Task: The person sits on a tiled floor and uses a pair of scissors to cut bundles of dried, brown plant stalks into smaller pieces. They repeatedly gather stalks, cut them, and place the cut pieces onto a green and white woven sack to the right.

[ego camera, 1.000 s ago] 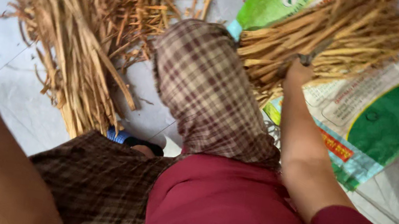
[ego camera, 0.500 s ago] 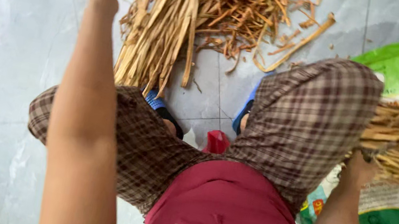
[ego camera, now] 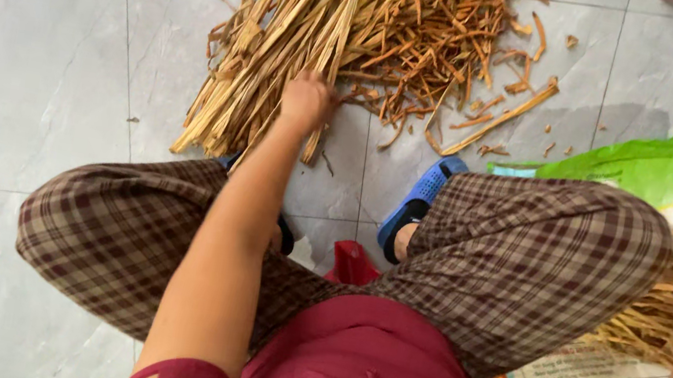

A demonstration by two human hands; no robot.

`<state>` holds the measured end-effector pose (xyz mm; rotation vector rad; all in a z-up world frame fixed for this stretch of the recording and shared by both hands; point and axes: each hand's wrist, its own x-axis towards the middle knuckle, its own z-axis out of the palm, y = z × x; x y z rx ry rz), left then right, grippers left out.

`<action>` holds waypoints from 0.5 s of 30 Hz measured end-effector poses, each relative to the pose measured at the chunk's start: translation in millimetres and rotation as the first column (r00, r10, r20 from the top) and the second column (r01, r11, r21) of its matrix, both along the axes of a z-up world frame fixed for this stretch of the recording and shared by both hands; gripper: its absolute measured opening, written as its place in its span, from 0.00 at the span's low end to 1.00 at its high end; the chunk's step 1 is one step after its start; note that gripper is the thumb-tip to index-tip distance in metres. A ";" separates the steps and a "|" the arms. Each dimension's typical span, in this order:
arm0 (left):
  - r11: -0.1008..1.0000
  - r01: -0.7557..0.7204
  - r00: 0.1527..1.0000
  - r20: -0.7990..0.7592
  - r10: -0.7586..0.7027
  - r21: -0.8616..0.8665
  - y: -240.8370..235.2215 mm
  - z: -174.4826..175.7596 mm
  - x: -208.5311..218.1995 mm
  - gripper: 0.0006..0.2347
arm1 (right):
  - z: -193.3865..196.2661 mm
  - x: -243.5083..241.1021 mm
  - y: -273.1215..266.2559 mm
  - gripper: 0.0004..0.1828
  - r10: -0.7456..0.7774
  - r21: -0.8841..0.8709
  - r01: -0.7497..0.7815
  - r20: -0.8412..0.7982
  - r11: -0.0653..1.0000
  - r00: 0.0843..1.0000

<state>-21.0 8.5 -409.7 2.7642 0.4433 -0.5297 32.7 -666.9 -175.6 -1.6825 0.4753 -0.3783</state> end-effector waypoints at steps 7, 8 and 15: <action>0.861 -0.188 0.878 0.474 -0.069 0.473 -36.3 -6.0 -17.0 0.23 | 64.8 99.8 146.1 0.17 0.340 0.347 -0.395 0.209 0.851 0.917; 0.916 -0.113 0.960 0.280 0.001 0.384 -34.4 0.7 -19.8 0.21 | 86.5 96.4 193.0 0.18 0.439 0.399 -0.484 0.204 0.779 0.875; 0.960 -0.077 0.985 0.171 0.031 0.269 -2.9 6.2 -36.6 0.14 | 134.2 57.0 422.3 0.23 0.811 0.482 -0.723 0.042 0.496 0.584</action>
